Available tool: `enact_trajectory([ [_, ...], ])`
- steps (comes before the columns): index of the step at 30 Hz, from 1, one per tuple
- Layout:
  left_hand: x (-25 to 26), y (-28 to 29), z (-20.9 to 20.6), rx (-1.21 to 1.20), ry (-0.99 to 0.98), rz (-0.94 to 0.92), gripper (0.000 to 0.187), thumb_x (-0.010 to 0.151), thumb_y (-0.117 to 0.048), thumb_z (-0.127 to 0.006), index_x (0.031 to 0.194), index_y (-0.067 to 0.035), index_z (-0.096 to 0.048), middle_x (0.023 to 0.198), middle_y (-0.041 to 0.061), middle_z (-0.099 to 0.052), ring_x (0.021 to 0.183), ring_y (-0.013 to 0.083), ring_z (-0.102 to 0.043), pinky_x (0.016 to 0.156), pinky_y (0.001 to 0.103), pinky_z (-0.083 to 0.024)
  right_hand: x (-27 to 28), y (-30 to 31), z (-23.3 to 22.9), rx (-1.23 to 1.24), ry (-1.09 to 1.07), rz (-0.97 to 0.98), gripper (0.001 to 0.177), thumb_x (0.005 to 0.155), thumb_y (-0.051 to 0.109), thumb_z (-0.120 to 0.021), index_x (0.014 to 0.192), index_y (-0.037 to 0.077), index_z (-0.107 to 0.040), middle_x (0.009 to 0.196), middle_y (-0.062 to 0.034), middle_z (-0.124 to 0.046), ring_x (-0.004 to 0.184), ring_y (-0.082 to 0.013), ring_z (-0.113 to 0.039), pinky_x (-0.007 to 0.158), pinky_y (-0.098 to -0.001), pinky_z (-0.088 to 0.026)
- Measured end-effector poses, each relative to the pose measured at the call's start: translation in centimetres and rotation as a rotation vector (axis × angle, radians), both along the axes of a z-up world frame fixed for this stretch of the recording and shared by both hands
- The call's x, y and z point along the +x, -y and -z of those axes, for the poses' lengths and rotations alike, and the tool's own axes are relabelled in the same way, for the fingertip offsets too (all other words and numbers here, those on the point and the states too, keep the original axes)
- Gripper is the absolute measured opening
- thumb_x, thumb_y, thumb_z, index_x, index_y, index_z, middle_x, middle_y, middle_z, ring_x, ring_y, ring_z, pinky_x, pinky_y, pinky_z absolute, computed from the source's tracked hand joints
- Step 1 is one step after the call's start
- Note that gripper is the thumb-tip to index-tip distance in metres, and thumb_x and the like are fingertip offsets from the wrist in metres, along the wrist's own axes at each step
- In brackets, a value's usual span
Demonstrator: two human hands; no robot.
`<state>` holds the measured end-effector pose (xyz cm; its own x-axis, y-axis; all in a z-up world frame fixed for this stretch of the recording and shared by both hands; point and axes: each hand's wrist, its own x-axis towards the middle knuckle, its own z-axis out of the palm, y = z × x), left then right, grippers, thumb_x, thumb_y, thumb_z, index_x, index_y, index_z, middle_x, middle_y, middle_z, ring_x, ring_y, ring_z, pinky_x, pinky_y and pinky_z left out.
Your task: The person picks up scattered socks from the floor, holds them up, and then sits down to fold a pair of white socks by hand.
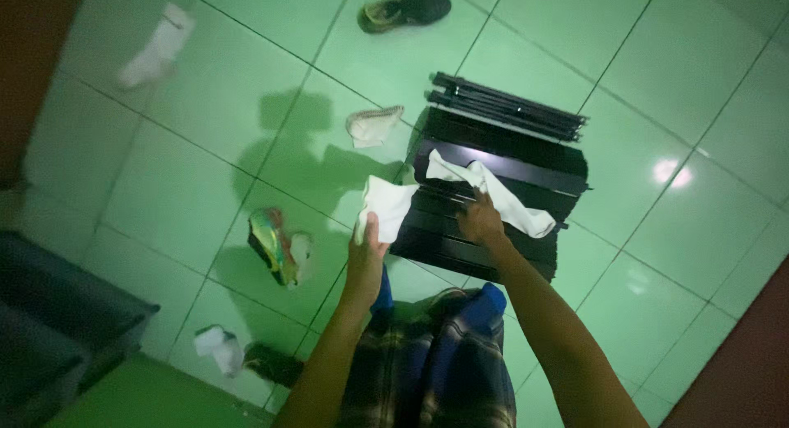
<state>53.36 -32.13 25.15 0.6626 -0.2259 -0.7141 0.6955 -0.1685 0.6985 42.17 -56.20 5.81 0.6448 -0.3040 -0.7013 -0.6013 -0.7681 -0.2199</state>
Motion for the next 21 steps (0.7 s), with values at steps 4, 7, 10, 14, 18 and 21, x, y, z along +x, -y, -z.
enact_trajectory([
  [4,-0.3,-2.3,4.1,0.021,-0.057,-0.080,0.081,0.097,-0.057,-0.053,0.149,0.002,-0.039,0.146,0.016,-0.050,0.131,0.0283,-0.056,0.108,0.039,-0.048,3.4,0.9,5.5,-0.070,0.014,-0.075,0.048,0.097,0.042,-0.056,0.131,0.009,-0.066,0.168,-0.0175,-0.023,0.156,-0.0387,-0.013,0.123,-0.0537,-0.024],
  [7,-0.4,-4.3,6.7,-0.046,-0.072,-0.107,0.080,0.096,-0.056,-0.056,0.146,0.006,-0.045,0.138,0.023,-0.057,0.124,0.0318,-0.057,0.102,0.043,-0.049,5.3,0.9,9.1,-0.126,0.093,-0.051,0.053,0.090,0.040,-0.060,0.133,0.009,-0.062,0.168,-0.0180,-0.023,0.153,-0.0412,-0.012,0.115,-0.0610,-0.022],
  [10,-0.1,-6.0,8.0,0.071,-0.082,-0.045,0.079,0.100,-0.056,-0.050,0.144,0.010,-0.052,0.129,0.027,-0.063,0.114,0.0358,-0.061,0.094,0.046,-0.051,5.7,1.4,11.5,-0.175,0.071,-0.125,0.060,0.095,0.043,-0.055,0.143,0.006,-0.053,0.160,-0.0177,-0.034,0.152,-0.0380,-0.015,0.115,-0.0701,-0.015],
  [14,0.3,-5.5,6.1,-0.043,-0.041,-0.119,0.076,0.100,-0.055,-0.050,0.146,0.006,-0.045,0.139,0.022,-0.058,0.128,0.0317,-0.058,0.108,0.043,-0.048,4.1,1.5,8.2,-0.118,0.261,0.117,0.048,0.098,0.032,-0.058,0.135,0.001,-0.059,0.149,-0.0206,-0.047,0.142,-0.0377,-0.037,0.110,-0.0691,-0.025],
  [18,0.6,-3.2,0.8,-0.101,0.027,-0.131,0.077,0.097,-0.056,-0.051,0.147,0.003,-0.042,0.146,0.024,-0.053,0.134,0.0328,-0.056,0.111,0.045,-0.047,-1.2,1.2,-3.4,0.141,0.764,0.657,0.023,0.104,0.015,-0.062,0.120,0.002,-0.072,0.121,-0.0166,-0.069,0.111,-0.0289,-0.069,0.097,-0.0396,-0.059],
  [21,0.0,-1.8,-3.1,-0.050,0.024,-0.050,0.077,0.099,-0.056,-0.051,0.144,0.006,-0.049,0.145,0.026,-0.058,0.131,0.0336,-0.060,0.110,0.043,-0.047,-5.3,0.6,-13.1,0.001,0.955,0.737,0.017,0.099,0.012,-0.071,0.110,0.001,-0.076,0.107,-0.0105,-0.073,0.099,-0.0221,-0.070,0.090,-0.0321,-0.053],
])
